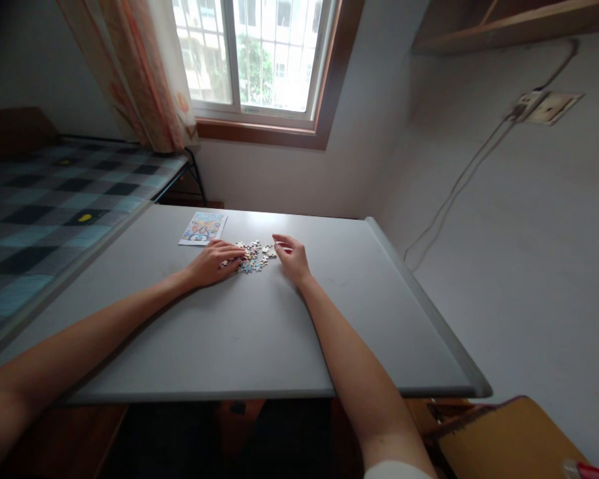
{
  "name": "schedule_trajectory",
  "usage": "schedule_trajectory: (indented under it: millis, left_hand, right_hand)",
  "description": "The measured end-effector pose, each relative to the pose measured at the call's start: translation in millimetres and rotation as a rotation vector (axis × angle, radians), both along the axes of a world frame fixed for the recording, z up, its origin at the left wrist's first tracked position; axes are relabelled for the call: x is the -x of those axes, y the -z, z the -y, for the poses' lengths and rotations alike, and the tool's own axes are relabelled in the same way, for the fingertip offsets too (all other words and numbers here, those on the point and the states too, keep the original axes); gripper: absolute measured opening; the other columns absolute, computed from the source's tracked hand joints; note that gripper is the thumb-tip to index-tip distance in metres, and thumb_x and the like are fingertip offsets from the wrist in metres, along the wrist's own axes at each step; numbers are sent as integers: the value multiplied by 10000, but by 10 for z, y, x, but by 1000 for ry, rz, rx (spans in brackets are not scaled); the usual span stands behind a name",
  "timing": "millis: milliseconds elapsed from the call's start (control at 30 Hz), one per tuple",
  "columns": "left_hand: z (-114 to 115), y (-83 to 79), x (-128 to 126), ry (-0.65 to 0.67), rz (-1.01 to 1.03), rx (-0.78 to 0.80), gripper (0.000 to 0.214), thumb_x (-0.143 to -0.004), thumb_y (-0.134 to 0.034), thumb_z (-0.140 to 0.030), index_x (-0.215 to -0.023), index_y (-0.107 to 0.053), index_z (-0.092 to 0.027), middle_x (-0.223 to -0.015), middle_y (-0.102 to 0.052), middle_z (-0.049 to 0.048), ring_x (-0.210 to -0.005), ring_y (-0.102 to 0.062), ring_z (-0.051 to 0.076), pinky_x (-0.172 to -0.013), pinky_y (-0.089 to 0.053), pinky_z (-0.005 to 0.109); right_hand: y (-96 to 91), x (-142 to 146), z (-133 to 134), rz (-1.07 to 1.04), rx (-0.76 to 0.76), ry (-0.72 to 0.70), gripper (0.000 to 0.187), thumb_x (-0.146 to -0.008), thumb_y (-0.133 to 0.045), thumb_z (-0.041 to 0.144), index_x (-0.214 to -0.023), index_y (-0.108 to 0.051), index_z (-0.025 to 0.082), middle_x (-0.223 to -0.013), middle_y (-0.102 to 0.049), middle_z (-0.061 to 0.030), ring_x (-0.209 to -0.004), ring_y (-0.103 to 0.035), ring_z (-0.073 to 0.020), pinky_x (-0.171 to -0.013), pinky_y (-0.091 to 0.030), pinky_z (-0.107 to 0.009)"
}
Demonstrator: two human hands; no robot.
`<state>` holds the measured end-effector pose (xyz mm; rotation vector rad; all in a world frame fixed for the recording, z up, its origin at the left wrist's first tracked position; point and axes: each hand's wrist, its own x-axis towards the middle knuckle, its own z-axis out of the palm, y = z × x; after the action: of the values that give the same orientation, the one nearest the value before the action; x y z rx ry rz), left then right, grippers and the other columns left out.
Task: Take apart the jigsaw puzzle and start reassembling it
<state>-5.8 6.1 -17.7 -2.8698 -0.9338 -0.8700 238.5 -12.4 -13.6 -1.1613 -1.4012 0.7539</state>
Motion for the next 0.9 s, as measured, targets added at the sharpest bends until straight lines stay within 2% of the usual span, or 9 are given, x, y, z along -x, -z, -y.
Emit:
schedule_trajectory:
  millis: [100,167,333,433,533,633,700,800,900]
  left_hand:
    - [11,-14,-1,-36,-4,-7,307,-927,-468,-350,-1106,-680,-218,-1079,-717,63,-1016,-636,209,-943,-398,374]
    - [14,-22,1,-81,-2,-6,314,-924,-466,-347,-1117,-675,-214,-1076,-717,69,-1007,-637,213,-946,-394,383]
    - [-8,-19,16,-196,41,9,291,-923,-456,-333,-1022,-711,-234,-1001,-735,53,-963,-645,213,-932,-394,395]
    - [-28,-9,27,-236,46,19,274,-906,-475,-313,-995,-721,-234,-981,-735,57,-962,-639,224,-916,-401,406]
    - [-37,-7,30,-254,54,21,254,-892,-494,-294,-972,-726,-231,-970,-733,55,-969,-626,229,-903,-405,405]
    - [-36,-12,25,-260,71,31,241,-894,-499,-292,-958,-725,-236,-993,-729,45,-990,-608,235,-911,-395,416]
    - [-37,-11,22,-272,79,34,247,-905,-493,-310,-961,-724,-241,-1030,-720,44,-1006,-596,240,-925,-381,429]
    - [-35,0,19,-253,79,37,264,-921,-479,-342,-997,-716,-253,-1073,-705,44,-1023,-588,232,-954,-358,434]
    - [-12,0,11,-171,29,35,276,-918,-491,-381,-1081,-693,-286,-1155,-675,38,-1074,-576,229,-1005,-311,447]
  right_hand:
    - [-36,-3,-2,-299,44,3,326,-724,-653,332,-1029,-657,216,-1076,-704,-66,-890,-662,-158,-781,-521,-309]
    - [-52,-9,2,-423,79,14,343,-694,-691,349,-1009,-638,223,-1056,-704,-54,-817,-667,-133,-720,-523,-269]
    - [-20,-19,-7,-465,170,52,306,-650,-743,363,-858,-594,194,-880,-718,-46,-673,-659,-125,-609,-517,-245]
    - [7,-17,-5,-285,176,63,273,-701,-697,354,-893,-604,183,-798,-717,-48,-650,-653,-143,-594,-509,-265]
    - [9,-2,31,90,77,114,230,-770,-615,282,-975,-645,184,-760,-707,-36,-660,-640,-152,-661,-512,-296]
    - [-8,13,90,449,33,145,199,-815,-546,232,-945,-695,210,-823,-704,-40,-710,-630,-164,-758,-504,-322]
    - [-24,10,121,619,38,210,208,-829,-529,227,-919,-716,214,-921,-693,-64,-806,-625,-194,-818,-488,-345]
    - [-43,-11,136,768,11,323,243,-842,-528,232,-979,-725,197,-1067,-652,-105,-992,-577,-249,-910,-446,-382]
    - [-39,-13,131,815,-15,262,298,-869,-531,286,-1092,-704,192,-1135,-630,-114,-1069,-535,-263,-966,-410,-397]
